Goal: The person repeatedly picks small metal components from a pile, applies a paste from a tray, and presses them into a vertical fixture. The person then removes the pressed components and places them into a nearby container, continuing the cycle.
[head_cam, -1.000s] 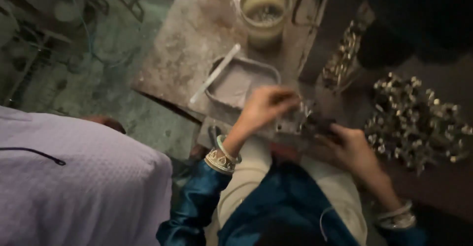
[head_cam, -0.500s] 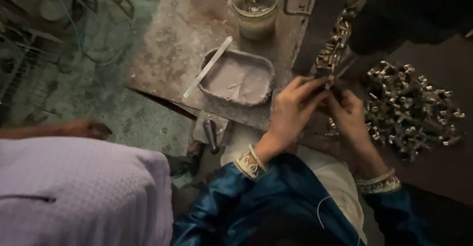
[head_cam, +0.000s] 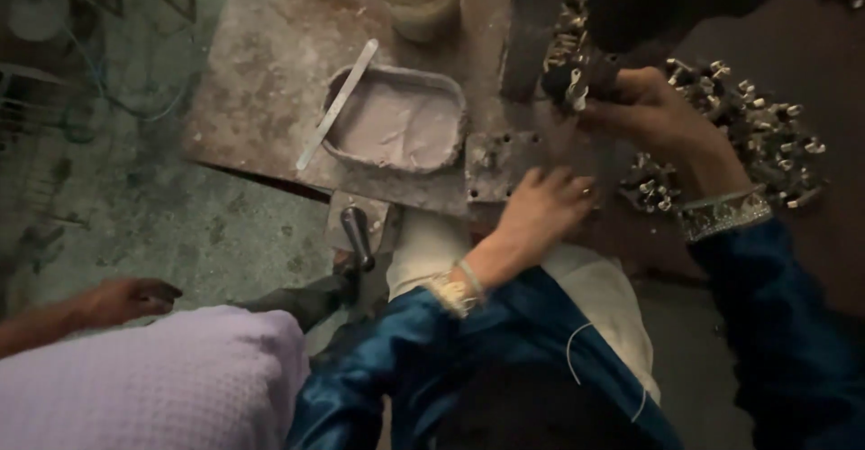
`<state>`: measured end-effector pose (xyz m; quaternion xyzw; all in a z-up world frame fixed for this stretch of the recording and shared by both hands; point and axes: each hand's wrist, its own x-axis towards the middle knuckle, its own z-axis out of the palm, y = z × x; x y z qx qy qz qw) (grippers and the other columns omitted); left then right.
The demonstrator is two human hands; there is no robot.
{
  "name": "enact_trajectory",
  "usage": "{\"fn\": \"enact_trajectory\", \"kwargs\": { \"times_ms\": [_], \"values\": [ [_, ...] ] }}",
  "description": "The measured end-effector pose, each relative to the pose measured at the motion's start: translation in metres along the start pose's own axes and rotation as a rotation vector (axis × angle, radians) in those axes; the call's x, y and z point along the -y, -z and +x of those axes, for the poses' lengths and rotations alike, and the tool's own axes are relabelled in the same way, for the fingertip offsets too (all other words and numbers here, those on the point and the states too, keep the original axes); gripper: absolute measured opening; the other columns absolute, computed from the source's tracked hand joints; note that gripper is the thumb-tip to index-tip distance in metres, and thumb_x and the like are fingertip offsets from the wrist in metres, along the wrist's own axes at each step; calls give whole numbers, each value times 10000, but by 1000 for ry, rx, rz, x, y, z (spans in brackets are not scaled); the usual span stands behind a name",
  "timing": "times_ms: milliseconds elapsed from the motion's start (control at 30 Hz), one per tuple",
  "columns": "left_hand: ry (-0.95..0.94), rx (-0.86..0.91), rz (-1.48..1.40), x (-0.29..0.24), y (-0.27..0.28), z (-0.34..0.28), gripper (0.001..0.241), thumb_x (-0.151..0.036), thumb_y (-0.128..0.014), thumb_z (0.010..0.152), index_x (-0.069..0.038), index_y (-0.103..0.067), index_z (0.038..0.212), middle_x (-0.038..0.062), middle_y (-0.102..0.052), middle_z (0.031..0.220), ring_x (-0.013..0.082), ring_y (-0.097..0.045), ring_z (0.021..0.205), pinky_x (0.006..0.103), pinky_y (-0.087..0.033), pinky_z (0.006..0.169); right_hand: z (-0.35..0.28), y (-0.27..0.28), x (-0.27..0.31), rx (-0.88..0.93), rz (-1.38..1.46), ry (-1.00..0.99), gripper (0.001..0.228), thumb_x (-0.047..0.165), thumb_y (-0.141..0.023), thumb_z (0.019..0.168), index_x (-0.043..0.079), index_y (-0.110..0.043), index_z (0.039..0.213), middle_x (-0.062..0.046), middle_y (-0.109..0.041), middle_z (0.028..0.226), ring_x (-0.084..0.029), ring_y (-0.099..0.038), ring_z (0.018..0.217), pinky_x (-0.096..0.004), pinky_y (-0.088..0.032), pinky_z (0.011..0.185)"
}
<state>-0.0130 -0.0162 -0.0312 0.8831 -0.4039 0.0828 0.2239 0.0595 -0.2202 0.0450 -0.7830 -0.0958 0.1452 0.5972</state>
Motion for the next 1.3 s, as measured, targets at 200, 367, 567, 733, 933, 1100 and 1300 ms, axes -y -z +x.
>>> {"fn": "enact_trajectory", "kwargs": {
  "times_ms": [200,367,567,733,933,1100,1300],
  "values": [
    [-157,-41,-59,4,-22,0,389,-177,-720,846,-32,-671,1204,116,-634,1257,347,-572,1294,508,-430,1156,-3,-7,1,11,66,82,253,152,-664,1009,39,-710,1231,-57,-750,1063,-158,-710,953,-350,-598,857],
    [360,104,-803,-10,34,-28,426,-198,-682,946,-3,-646,1324,117,-671,1207,331,-681,1160,420,-548,975,-4,-11,-3,0,145,57,262,163,-654,1015,37,-699,1240,-56,-742,1088,-156,-707,985,-349,-591,879],
    [466,12,-1243,-25,96,-21,409,-90,-699,994,7,-629,1385,127,-625,1195,216,-712,1041,304,-596,895,-1,-3,-15,57,148,94,261,178,-648,1026,37,-690,1242,-55,-740,1117,-159,-709,1019,-352,-602,909],
    [22,-290,-557,-3,102,-18,380,-55,-689,996,-38,-667,1375,126,-682,1199,214,-717,1007,281,-600,869,3,0,-16,108,220,170,263,179,-644,1044,41,-674,1266,-37,-716,1154,-147,-685,1053,-345,-591,937],
    [-201,-195,36,40,41,-26,669,-174,-774,731,8,-599,1351,131,-640,1261,279,-648,1161,332,-563,958,-5,-9,21,-62,-7,33,278,208,-676,990,60,-690,1225,-38,-725,1089,-145,-690,992,-341,-569,874],
    [-71,-105,45,13,41,-37,891,-202,-743,578,-71,-540,1436,108,-596,1143,327,-618,1135,404,-563,960,-14,-19,10,-55,130,88,256,239,-680,1080,45,-726,1240,-60,-718,1058,-146,-659,988,-328,-524,867],
    [229,-65,-142,-3,57,-34,617,-56,-672,806,-125,-532,1403,178,-580,1169,383,-656,971,456,-570,770,-17,-27,28,-79,107,66,296,219,-665,1016,67,-690,1269,-17,-734,1096,-128,-696,989,-308,-581,866]
  ]
}}
